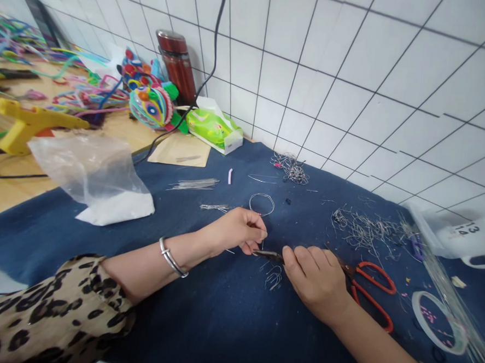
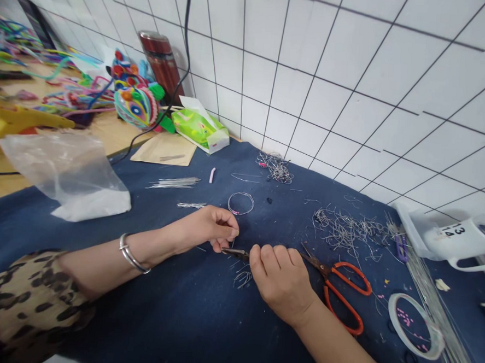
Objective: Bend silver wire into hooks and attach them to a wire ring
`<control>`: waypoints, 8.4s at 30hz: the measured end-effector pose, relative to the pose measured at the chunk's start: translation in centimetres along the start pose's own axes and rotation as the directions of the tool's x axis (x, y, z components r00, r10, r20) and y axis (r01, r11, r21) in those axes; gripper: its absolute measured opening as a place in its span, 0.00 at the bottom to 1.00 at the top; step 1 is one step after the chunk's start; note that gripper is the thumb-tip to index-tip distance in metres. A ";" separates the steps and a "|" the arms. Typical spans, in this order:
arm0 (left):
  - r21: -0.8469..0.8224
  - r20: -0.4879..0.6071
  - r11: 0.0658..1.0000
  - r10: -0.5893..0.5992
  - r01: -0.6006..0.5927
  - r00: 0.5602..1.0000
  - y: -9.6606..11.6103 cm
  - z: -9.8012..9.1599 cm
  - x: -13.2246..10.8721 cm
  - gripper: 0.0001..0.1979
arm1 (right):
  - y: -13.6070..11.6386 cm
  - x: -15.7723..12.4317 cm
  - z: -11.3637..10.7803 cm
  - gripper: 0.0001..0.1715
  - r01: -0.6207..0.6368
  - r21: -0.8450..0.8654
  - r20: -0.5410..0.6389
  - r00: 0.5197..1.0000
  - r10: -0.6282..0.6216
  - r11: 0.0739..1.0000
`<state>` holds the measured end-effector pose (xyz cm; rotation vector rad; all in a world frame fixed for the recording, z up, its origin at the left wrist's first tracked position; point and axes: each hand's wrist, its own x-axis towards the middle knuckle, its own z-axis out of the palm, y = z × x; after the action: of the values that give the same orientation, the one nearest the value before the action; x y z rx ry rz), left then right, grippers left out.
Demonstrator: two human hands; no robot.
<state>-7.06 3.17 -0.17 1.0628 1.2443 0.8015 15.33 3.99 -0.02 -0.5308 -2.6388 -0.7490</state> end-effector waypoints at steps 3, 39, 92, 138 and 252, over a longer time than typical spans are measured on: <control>-0.003 -0.001 1.000 -0.010 0.010 1.000 0.2 0.0 -0.1 0.05 | -0.1 0.0 -0.1 0.15 -0.002 -0.006 0.005 1.000 0.003 1.000; 0.432 0.024 0.852 0.317 -0.296 0.948 0.8 0.3 -1.0 0.06 | -1.1 0.9 -1.0 0.10 -0.190 0.174 0.208 0.966 0.152 0.966; 0.742 0.257 0.424 0.536 -0.519 0.804 -0.5 2.7 -0.8 0.11 | 0.6 0.3 1.5 0.13 -0.626 0.736 0.383 0.699 0.604 0.258; -0.153 -0.082 0.981 0.105 -0.116 0.991 0.4 -0.4 0.0 0.08 | 1.5 -0.4 0.4 0.17 -0.203 0.071 0.009 0.979 0.203 0.977; -0.085 0.145 0.994 -0.058 0.071 0.988 0.2 0.3 -0.5 0.07 | 0.0 -0.2 0.1 0.15 -0.036 0.041 -0.015 0.999 0.037 0.999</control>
<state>-6.79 2.73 0.14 0.9844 1.1068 0.7130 15.46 4.06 -0.17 -0.5583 -2.6169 -0.6849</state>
